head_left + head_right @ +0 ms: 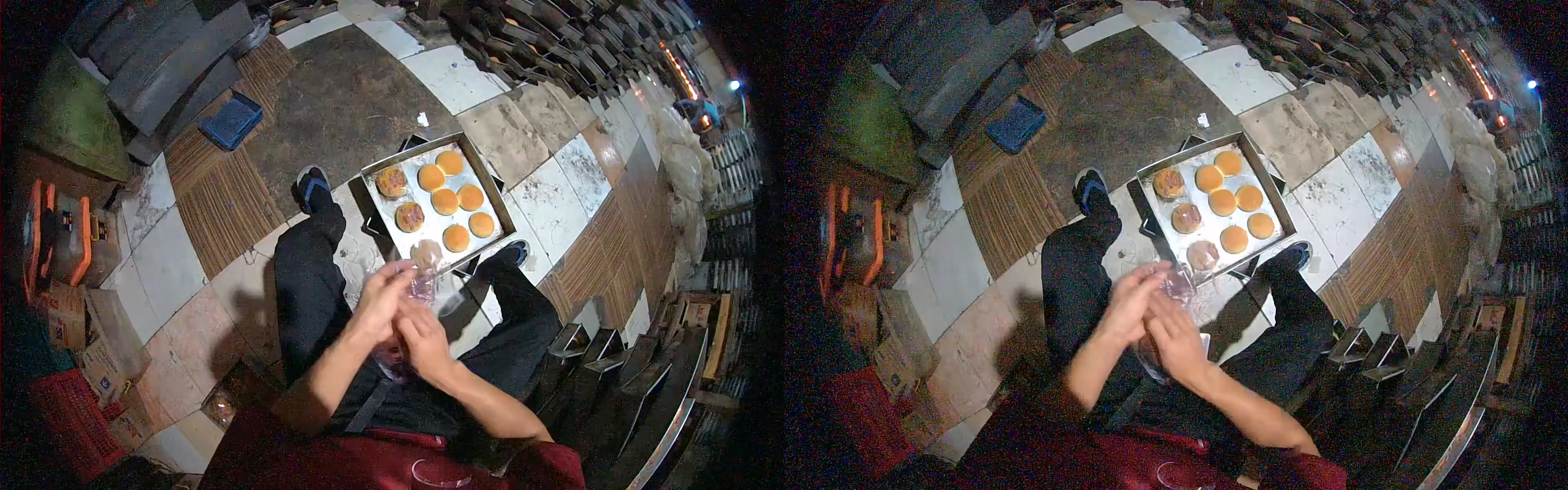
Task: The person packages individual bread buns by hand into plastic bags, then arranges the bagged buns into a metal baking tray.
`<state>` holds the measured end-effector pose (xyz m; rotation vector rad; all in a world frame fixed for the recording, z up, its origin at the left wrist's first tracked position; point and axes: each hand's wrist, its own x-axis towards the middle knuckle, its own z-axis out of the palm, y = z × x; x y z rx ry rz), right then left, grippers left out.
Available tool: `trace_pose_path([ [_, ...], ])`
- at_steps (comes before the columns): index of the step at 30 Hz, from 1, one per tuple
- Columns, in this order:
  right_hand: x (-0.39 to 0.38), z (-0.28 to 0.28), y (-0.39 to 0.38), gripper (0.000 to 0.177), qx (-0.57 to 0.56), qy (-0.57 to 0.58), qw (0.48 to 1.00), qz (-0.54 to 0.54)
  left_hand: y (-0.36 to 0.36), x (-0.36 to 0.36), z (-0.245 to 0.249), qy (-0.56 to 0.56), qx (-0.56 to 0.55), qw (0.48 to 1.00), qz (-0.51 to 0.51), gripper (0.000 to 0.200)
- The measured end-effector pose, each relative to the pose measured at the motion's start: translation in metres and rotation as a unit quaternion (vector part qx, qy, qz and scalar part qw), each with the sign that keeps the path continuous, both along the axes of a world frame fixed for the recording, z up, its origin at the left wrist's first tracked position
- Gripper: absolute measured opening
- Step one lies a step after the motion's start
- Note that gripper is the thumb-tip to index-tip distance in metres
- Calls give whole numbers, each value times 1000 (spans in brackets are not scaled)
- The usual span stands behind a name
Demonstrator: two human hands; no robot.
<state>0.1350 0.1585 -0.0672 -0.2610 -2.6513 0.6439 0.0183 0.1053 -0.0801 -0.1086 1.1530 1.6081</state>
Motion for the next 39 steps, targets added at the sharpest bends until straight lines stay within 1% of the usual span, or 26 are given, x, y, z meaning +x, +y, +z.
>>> trace_pose_path([
  [2,1,11,-1,15,-155,63,986,-20,0,-16,-13,2,60,998,12,21],
  [4,8,14,33,30,-107,103,979,-140,2,-33,-2,39,94,995,-19,20],
  [5,-4,19,47,41,-105,123,949,-271,5,-41,2,35,91,995,-23,20],
  [6,-10,18,66,49,-129,64,932,-334,9,-47,5,44,89,994,-45,20],
  [7,-19,12,84,44,-275,96,900,-324,12,-51,4,53,87,992,-68,20],
  [9,-26,25,109,30,-587,11,748,-309,21,-59,-3,62,90,991,-74,20],
  [13,-36,1,149,19,-407,-26,873,-268,28,-85,-9,55,44,991,-117,17],
  [15,-38,-13,170,20,-393,-97,878,-254,33,-93,-14,128,-3,974,-190,13],
  [16,-51,-6,165,19,-244,-47,929,-275,36,-87,-17,262,-41,951,-157,15],
  [17,-61,1,158,18,-244,-66,927,-277,36,-90,-21,254,-49,953,-159,15],
  [18,-61,0,162,20,-328,-134,919,-175,35,-96,-26,353,-118,917,-140,14],
  [19,-62,-14,170,19,-326,-86,932,-131,36,-100,-27,449,-181,866,-124,12],
  [20,-64,-27,178,20,-323,-41,942,-85,40,-100,-22,364,-200,908,-55,16],
  [21,-74,-43,201,29,-347,-71,890,-286,42,-100,-24,359,-206,908,-63,16],
  [23,-74,-117,269,37,-508,99,746,-419,45,-99,-30,408,-266,872,-40,20],
  [24,-64,-162,297,36,-516,67,730,-443,48,-101,-29,404,-270,873,-47,20],
  [26,-40,-260,319,34,-516,-76,714,-467,53,-109,-23,338,-276,899,20,24],
  [27,-7,-315,327,36,-265,-179,886,-336,54,-110,-22,338,-283,897,18,24],
  [28,17,-369,331,41,-226,-341,847,-338,55,-111,-21,340,-290,894,24,25],
  [29,33,-407,324,51,-305,-300,840,-333,56,-112,-21,341,-297,892,27,26],
  [31,20,-408,292,63,-213,-270,801,-489,59,-111,-23,340,-294,893,29,27],
  [32,13,-403,285,70,-265,-279,765,-516,60,-111,-24,340,-283,896,33,28],
  [33,1,-389,272,69,-227,-344,738,-535,59,-112,-27,342,-286,894,30,28],
  [35,-21,-340,236,69,-44,-291,805,-516,57,-111,-32,228,-247,941,24,30],
  [37,-24,-334,219,66,-67,-199,868,-449,63,-108,-30,213,-245,945,26,31],
  [39,-14,-366,223,66,-280,-171,818,-473,63,-104,-30,204,-244,948,32,32],
])
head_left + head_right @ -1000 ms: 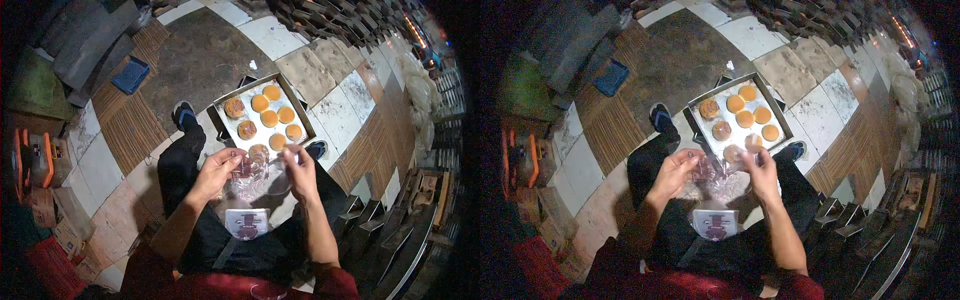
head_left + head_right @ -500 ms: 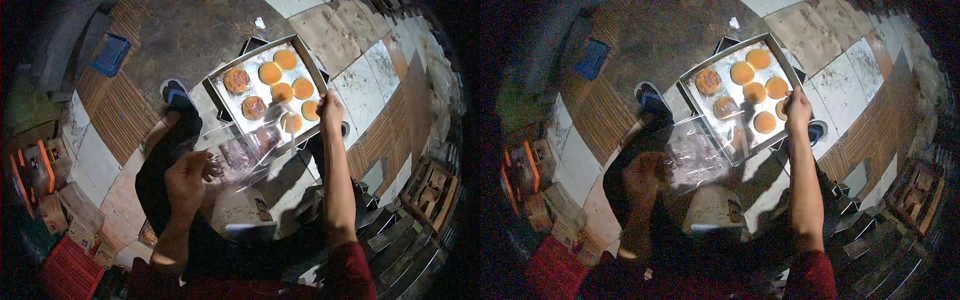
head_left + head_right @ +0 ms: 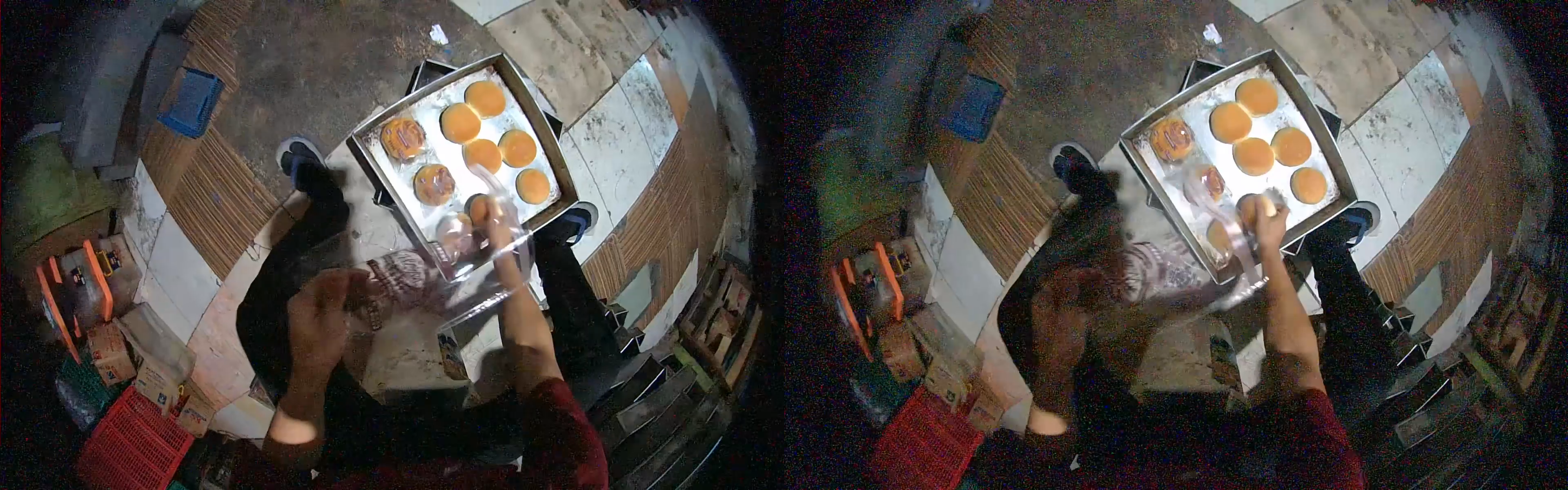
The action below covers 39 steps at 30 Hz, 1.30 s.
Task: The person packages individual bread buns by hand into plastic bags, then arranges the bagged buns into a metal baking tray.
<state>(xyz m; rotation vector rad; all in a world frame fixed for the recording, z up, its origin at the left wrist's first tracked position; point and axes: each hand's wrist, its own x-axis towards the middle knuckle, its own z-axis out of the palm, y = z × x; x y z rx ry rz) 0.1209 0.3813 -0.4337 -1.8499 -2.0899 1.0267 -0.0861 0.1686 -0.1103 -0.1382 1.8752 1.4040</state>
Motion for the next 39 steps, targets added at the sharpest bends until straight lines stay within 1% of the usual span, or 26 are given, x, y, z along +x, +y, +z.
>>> trace_pose_path([
  [1,-10,35,5,58,-143,251,957,-38,-3,2,-5,38,16,997,-62,32],
  [3,-20,88,25,46,-398,531,730,-166,-10,5,-20,81,40,988,-122,32],
  [5,-23,157,34,45,-200,438,874,67,-13,9,-32,62,81,985,-140,28],
  [6,-24,188,44,45,-442,541,708,-104,-9,9,-26,65,93,984,-139,28],
  [7,-28,233,39,47,-442,509,733,-89,-2,6,-19,122,45,973,-190,24],
  [8,-29,270,32,50,-385,457,801,-28,-1,6,-11,180,-5,955,-237,20],
  [9,-24,291,23,48,-355,430,830,7,-10,8,-32,207,102,945,-232,19],
  [10,-21,317,8,47,-324,401,856,40,-11,14,-28,214,114,942,-231,19],
  [12,-15,371,-43,42,-165,196,942,217,-7,24,-18,232,116,917,-303,29],
  [13,-11,373,-65,40,-212,195,934,211,-13,26,-21,130,171,905,-368,49],
  [15,8,368,-96,38,-257,192,925,205,-27,28,-12,120,141,900,-395,55],
  [16,19,366,-107,38,-302,332,890,77,-34,29,-6,104,104,896,-418,61],
  [17,27,369,-115,37,-335,462,819,-51,-42,32,2,207,122,907,-346,68],
  [18,34,379,-123,37,-250,529,804,-108,-47,34,8,297,98,919,-243,61],
  [20,49,385,-134,36,-113,567,801,-155,-60,45,25,213,179,957,-82,55],
  [21,53,377,-145,35,5,514,849,-119,-67,63,62,54,268,960,-64,52],
  [22,50,388,-173,37,-22,513,856,-65,-71,85,73,-18,345,937,-48,56],
  [24,44,412,-230,43,-71,504,859,47,-67,119,86,-29,412,911,-10,61],
  [25,47,419,-261,65,35,367,893,260,-67,115,92,2,415,909,-44,66],
  [27,44,429,-288,100,134,434,798,396,-76,114,142,-68,470,878,-58,87],
  [28,46,434,-287,100,135,435,795,400,-79,123,155,-82,465,878,-82,94],
  [30,44,446,-279,106,132,609,733,273,-93,148,146,98,470,839,-255,101],
  [32,45,476,-271,101,244,522,754,315,-106,169,164,80,474,840,-250,100],
  [34,47,509,-264,94,352,352,770,399,-106,158,170,11,531,843,-89,92],
  [36,32,514,-271,75,280,256,781,496,-105,136,177,-46,511,858,0,80],
  [39,21,494,-262,47,338,219,751,523,-103,92,127,-271,446,853,11,76],
])
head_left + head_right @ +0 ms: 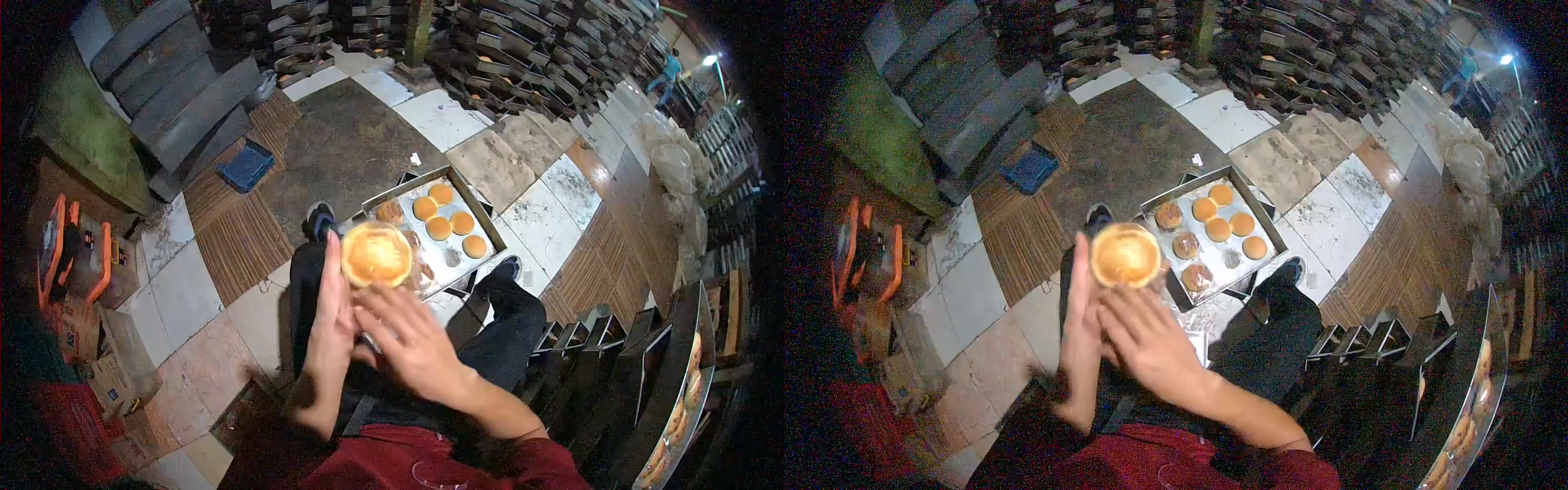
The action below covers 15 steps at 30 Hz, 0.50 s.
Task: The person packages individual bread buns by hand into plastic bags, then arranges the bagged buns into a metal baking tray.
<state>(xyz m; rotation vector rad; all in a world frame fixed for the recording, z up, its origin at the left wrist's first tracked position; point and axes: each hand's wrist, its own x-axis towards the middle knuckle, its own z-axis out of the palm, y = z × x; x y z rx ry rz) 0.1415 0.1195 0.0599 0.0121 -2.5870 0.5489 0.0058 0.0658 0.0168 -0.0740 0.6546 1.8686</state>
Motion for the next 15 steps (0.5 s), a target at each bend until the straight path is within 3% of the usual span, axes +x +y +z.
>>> trace_pose_path([
  [1,-4,-17,8,37,36,34,999,-22,-1,-2,-17,-55,65,995,-60,78],
  [3,-21,-38,23,11,39,26,986,-161,3,8,-37,-187,12,982,-38,81],
  [4,-22,-55,22,9,-5,-19,993,-119,12,7,-85,-229,-1,973,-17,79],
  [5,-24,-65,20,8,-47,-60,994,-74,13,15,-73,-137,-135,981,-9,74],
  [6,-16,-53,-2,10,51,-61,997,-18,15,13,-83,-95,-75,992,21,72],
  [7,-7,-49,-19,17,66,-4,997,32,16,16,-96,-59,-20,997,50,70],
  [8,2,-44,-27,20,8,25,999,23,16,14,-50,-179,17,983,31,69],
  [9,11,-38,-33,24,-54,53,997,10,16,9,-51,-168,32,983,64,69],
  [11,31,-8,-22,28,-22,59,986,-155,9,-3,-9,-66,118,986,101,69],
  [12,26,2,-13,25,-79,33,975,-203,7,-5,8,-64,176,975,117,66],
  [13,24,2,-2,18,-128,25,981,-147,4,-6,21,-61,234,961,132,64],
  [14,26,-7,-1,17,-377,-25,919,-111,3,-6,29,-50,266,953,139,63],
  [15,27,-19,0,15,-599,-72,795,-68,4,-7,29,-49,267,952,139,63],
])
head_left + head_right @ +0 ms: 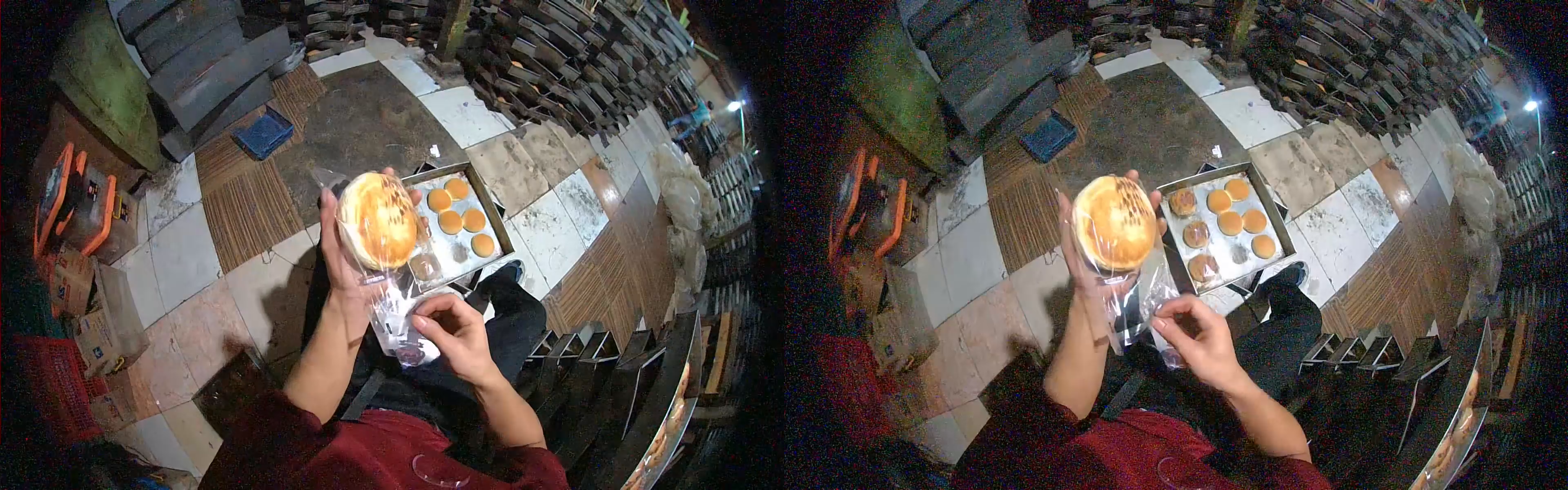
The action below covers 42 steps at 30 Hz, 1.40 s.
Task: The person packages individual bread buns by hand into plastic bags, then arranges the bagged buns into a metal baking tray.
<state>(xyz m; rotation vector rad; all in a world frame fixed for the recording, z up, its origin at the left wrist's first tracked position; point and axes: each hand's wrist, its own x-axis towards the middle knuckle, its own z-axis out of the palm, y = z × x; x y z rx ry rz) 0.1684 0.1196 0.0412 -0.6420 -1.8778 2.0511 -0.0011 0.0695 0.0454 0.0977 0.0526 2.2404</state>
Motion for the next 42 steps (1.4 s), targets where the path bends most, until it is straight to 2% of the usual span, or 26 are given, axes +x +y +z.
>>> trace_pose_path([
  [2,0,-9,1,16,-37,45,998,11,1,-2,-4,34,-26,999,31,62],
  [4,-6,-5,3,17,325,113,939,-8,-6,2,6,6,-46,999,24,60],
  [6,-11,-3,4,19,354,116,927,28,-12,6,14,20,-59,998,-5,58],
  [7,-11,-8,6,20,433,116,893,35,-11,1,5,7,1,999,-40,59],
  [9,-13,-21,7,22,553,89,828,26,-9,1,5,17,-5,1000,-25,60],
  [12,-9,-16,3,22,499,30,866,-3,-7,0,7,20,-7,1000,-11,61],
  [16,-7,1,14,15,115,39,992,35,1,-1,5,41,-18,999,9,61],
  [18,-7,3,17,16,99,30,994,30,2,1,11,39,-41,998,20,61],
  [20,-9,8,19,16,422,142,892,76,-1,1,12,29,-42,999,-18,61],
  [21,-9,2,21,16,512,136,846,51,-2,2,11,28,-43,999,-16,61],
  [24,-8,-4,18,16,599,18,801,9,-1,5,6,3,-104,994,21,58],
  [26,-3,10,2,9,455,-71,875,151,-2,3,-4,10,-86,996,-5,54],
  [27,11,-25,-1,9,400,24,830,388,4,-2,-23,-12,-97,995,23,50],
  [28,5,34,-10,16,230,-62,745,623,3,-9,-24,-10,-97,995,23,50],
  [29,7,37,-9,16,233,-60,745,622,2,-18,-24,-49,-139,986,71,51],
  [30,12,38,-4,20,246,-55,771,585,2,-25,-23,-88,-179,973,119,51],
  [32,31,39,5,33,253,-52,820,511,-6,-9,-24,-19,-166,975,148,54],
  [33,29,33,22,48,359,-26,884,300,-6,-2,-25,-38,-134,988,74,56],
  [34,20,24,40,65,444,2,893,70,-5,9,-25,-56,-98,994,0,58],
  [35,7,13,51,77,358,71,931,1,-3,43,-9,-72,-156,985,4,62],
  [36,-3,6,59,89,265,140,952,-65,-10,81,-19,-51,-116,985,-116,59],
  [37,-4,3,63,87,105,124,985,-58,-32,115,-21,112,-128,958,-233,55],
  [38,-5,0,64,84,-61,101,992,-50,-53,149,-22,300,-110,893,-316,52],
  [39,-8,-19,61,78,-176,115,977,-42,-60,146,-6,461,65,817,-342,54],
  [40,-10,-29,51,69,-232,82,969,-6,-68,138,10,592,234,689,-346,56],
  [42,-15,-55,8,54,-308,-20,950,-46,-80,96,19,566,225,687,-397,56],
])
